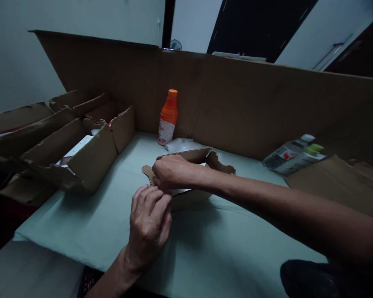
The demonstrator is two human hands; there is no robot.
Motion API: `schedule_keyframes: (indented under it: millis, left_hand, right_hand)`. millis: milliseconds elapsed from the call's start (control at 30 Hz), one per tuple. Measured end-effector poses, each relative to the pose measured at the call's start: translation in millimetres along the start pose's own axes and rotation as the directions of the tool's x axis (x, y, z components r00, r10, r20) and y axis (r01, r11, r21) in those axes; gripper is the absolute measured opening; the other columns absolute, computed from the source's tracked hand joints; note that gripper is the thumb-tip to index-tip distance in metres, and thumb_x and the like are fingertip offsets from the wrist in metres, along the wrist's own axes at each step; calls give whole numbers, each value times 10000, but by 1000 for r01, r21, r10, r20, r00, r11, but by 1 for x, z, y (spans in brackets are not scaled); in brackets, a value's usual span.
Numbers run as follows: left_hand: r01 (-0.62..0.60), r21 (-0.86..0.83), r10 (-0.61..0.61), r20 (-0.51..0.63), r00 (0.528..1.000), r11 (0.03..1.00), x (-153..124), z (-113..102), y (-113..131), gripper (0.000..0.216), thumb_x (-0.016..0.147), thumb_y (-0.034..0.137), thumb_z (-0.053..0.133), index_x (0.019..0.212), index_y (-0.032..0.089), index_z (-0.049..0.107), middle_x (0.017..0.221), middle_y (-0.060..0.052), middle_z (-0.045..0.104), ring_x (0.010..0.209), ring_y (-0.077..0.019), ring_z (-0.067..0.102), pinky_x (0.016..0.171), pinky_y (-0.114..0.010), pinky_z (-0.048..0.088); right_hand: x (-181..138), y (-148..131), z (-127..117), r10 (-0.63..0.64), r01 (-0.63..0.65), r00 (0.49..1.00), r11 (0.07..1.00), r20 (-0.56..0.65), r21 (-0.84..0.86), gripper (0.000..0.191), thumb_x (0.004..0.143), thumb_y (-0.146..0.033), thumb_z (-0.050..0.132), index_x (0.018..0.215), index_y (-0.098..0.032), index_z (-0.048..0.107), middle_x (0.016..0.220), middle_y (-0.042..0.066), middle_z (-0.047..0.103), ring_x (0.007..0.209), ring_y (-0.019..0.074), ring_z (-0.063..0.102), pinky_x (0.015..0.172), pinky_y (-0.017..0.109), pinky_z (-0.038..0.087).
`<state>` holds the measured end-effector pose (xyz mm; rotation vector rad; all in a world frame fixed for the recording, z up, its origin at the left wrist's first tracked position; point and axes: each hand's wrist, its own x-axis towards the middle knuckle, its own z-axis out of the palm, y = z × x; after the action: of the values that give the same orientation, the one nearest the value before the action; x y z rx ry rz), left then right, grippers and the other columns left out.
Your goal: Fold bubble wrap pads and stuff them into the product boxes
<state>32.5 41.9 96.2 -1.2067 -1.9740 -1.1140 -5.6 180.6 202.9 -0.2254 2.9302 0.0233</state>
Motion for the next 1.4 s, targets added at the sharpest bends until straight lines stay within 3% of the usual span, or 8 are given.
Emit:
schedule_keyframes:
  millis: [367, 800, 1000, 1100, 1200, 1267, 1333, 1400]
  left_hand:
    - [218, 48, -212, -116, 970, 975, -35, -7, -10, 337, 893, 113, 610, 1221, 187, 591, 1283, -135, 560, 1203, -238, 571, 1009, -391, 487]
    - [569, 258, -560, -115, 820, 781, -25, -64, -177, 370, 807, 416, 527, 1028, 161, 678, 1108, -138, 663, 1047, -290, 637, 733, -378, 556]
    - [554, 192, -561, -21, 827, 810, -34, -52, -150, 368, 816, 433, 536, 1013, 165, 692, 1119, -134, 682, 1041, -282, 652, 596, -310, 539]
    - [521, 80, -527, 95, 844, 849, -44, -33, -111, 336, 849, 423, 568, 1040, 178, 696, 1195, -137, 672, 1089, -286, 648, 457, -238, 488]
    - [504, -35, -488, 198, 850, 863, -58, -16, -72, 277, 887, 382, 578, 1072, 209, 691, 1250, -124, 653, 1145, -283, 634, 399, -199, 468]
    - [508, -92, -476, 240, 846, 857, -68, -5, -54, 263, 908, 353, 576, 1120, 230, 673, 1276, -116, 638, 1156, -271, 632, 417, -197, 497]
    - [495, -128, -455, 249, 855, 860, -76, 6, -44, 287, 918, 338, 581, 1181, 241, 644, 1275, -107, 634, 1134, -253, 642, 569, -254, 593]
    - [486, -152, -444, 243, 863, 861, -80, 14, -39, 363, 921, 340, 593, 1271, 242, 593, 1277, -105, 628, 1098, -236, 656, 796, -359, 624]
  right_hand:
    - [-13, 20, 2, 2, -15, 993, 995, 122, 101, 315, 929, -340, 517, 1071, -138, 714, 1041, 153, 751, 917, 280, 710, 641, 294, 453]
    - [-12, 20, 10, 0, -5, 995, 998, 98, 56, 322, 923, -324, 489, 1003, -159, 753, 961, 146, 760, 875, 293, 706, 653, 324, 442]
    - [-23, 26, 9, -2, -1, 1000, 987, 20, 159, 314, 931, -390, 526, 1011, -182, 747, 920, 109, 754, 810, 249, 679, 614, 286, 383]
    - [-47, 38, 3, 27, 25, 983, 959, -179, 282, 351, 947, -451, 533, 1018, -176, 739, 903, 82, 750, 812, 229, 669, 658, 283, 412]
    - [-95, 68, 18, 236, 45, 852, 856, -467, 514, 282, 946, -385, 547, 1005, -181, 732, 964, 50, 751, 857, 195, 672, 724, 276, 463]
    - [-132, 94, 47, 499, 15, 626, 760, -599, 649, 231, 921, -366, 584, 973, -196, 731, 972, 44, 750, 875, 189, 674, 771, 289, 493]
    - [-163, 117, 88, 703, -47, 387, 661, -596, 749, 198, 883, -367, 624, 943, -208, 725, 925, 40, 741, 842, 190, 676, 801, 321, 512]
    - [-182, 131, 129, 798, -57, 309, 558, -517, 828, 229, 847, -394, 647, 967, -210, 709, 943, 54, 737, 848, 206, 684, 796, 353, 536]
